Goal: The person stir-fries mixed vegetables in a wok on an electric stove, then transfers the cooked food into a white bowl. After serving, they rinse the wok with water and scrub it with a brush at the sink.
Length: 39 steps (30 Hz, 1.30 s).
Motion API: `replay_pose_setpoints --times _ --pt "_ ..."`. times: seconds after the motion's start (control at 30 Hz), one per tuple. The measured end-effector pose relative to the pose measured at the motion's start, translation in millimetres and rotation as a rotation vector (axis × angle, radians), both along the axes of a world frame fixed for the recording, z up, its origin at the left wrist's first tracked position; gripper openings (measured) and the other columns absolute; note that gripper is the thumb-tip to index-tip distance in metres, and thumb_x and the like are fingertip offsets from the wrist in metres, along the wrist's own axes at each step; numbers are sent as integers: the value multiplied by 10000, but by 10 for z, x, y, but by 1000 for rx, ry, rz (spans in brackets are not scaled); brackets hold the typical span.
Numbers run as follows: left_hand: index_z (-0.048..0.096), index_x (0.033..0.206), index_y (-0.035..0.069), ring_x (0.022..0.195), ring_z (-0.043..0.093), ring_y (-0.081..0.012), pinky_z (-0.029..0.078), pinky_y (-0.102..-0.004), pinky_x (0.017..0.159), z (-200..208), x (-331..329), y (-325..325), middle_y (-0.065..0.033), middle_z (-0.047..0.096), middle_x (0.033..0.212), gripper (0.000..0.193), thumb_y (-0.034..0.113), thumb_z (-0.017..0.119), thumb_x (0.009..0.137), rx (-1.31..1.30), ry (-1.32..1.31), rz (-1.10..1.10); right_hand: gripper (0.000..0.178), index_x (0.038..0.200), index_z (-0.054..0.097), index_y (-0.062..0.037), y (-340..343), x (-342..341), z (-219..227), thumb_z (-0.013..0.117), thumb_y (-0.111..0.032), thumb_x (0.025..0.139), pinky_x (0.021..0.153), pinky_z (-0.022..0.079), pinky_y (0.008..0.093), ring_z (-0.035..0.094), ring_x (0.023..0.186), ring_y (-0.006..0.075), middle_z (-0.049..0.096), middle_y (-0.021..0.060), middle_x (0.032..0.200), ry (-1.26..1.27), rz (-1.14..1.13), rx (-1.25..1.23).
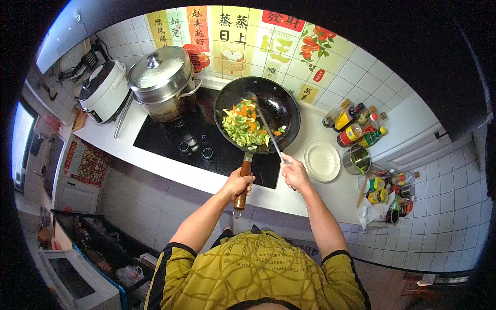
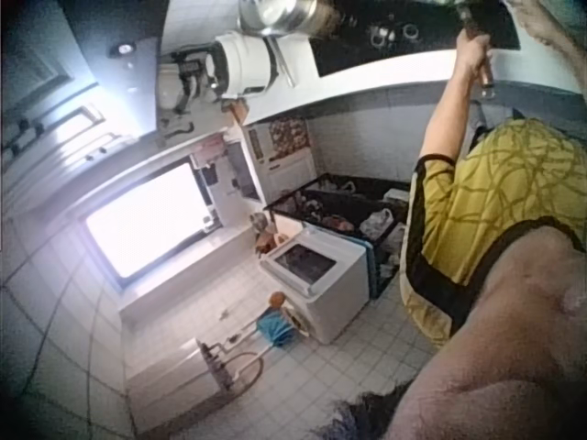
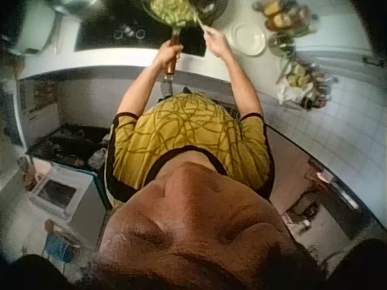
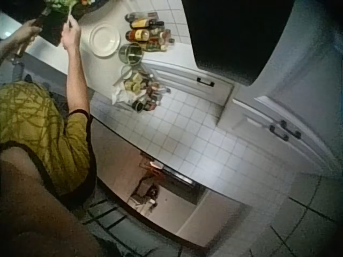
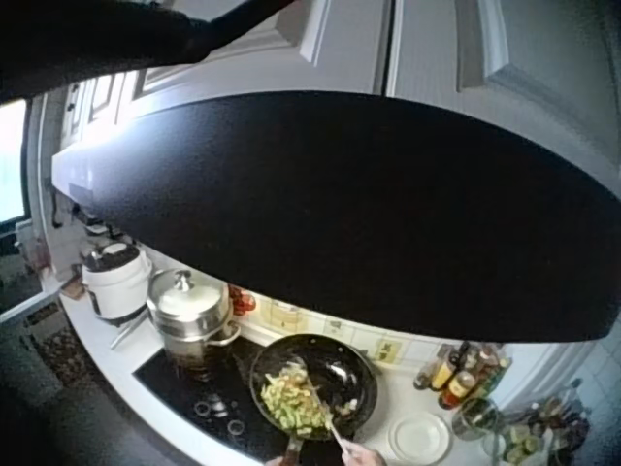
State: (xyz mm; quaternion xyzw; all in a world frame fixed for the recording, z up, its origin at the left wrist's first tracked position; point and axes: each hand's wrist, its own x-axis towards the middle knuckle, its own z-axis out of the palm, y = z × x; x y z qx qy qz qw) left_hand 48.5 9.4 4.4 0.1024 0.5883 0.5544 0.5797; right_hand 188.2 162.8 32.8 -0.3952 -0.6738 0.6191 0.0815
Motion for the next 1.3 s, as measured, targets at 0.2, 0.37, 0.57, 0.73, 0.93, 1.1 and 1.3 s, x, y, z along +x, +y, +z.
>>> replay_pose_setpoints --times 0.2,0.37,0.57,0.73,0.93,1.1,1.3 --pt "431 906 70 458 457 -97 429 -259 399 -70 0 -7 -8 457 608 184 73 566 781 5 13 -1 384 1210 507 -113 -97 170 153 526 -97 827 530 432 298 522 518 168 583 95 649 -95 275 573" --pt "436 918 68 465 458 -94 425 -258 399 -15 25 -22 -8 458 617 188 65 564 780 12 15 -8 422 1181 538 -157 -74 663 297 574 -67 770 640 472 352 579 663 302 622 144 812 -89 377 891" --pt "449 922 66 471 456 -92 424 -256 405 -13 21 -17 -3 457 627 185 64 568 779 6 18 -4 417 1152 561 -233 12 1218 521 592 -101 758 599 472 365 579 656 266 596 94 737 -226 379 980" --pt "446 919 62 469 454 -91 425 -256 405 -17 28 -23 -2 453 624 191 72 572 777 0 13 -5 380 1116 592 -169 46 1479 600 607 -61 751 705 488 293 623 764 242 635 134 915 -92 234 763" --pt "437 926 69 466 449 -95 444 -272 407 -54 0 -14 -4 453 610 187 62 561 786 10 -16 -3 409 1149 569 -123 264 1754 932 604 -26 753 653 450 220 539 688 58 655 69 929 -241 217 538" --pt "436 931 63 468 455 -90 435 -258 401 3 12 -18 -3 454 615 196 67 564 782 3 5 -8 407 1153 565 -101 397 1831 1239 601 -6 758 568 399 188 441 613 23 627 -19 787 -316 210 414" --pt "433 932 65 469 455 -93 438 -265 406 5 30 -14 -1 454 619 192 62 564 791 -15 3 -5 412 1155 565 -172 450 1583 1488 600 -55 761 563 409 255 463 569 88 581 88 670 -468 399 488"
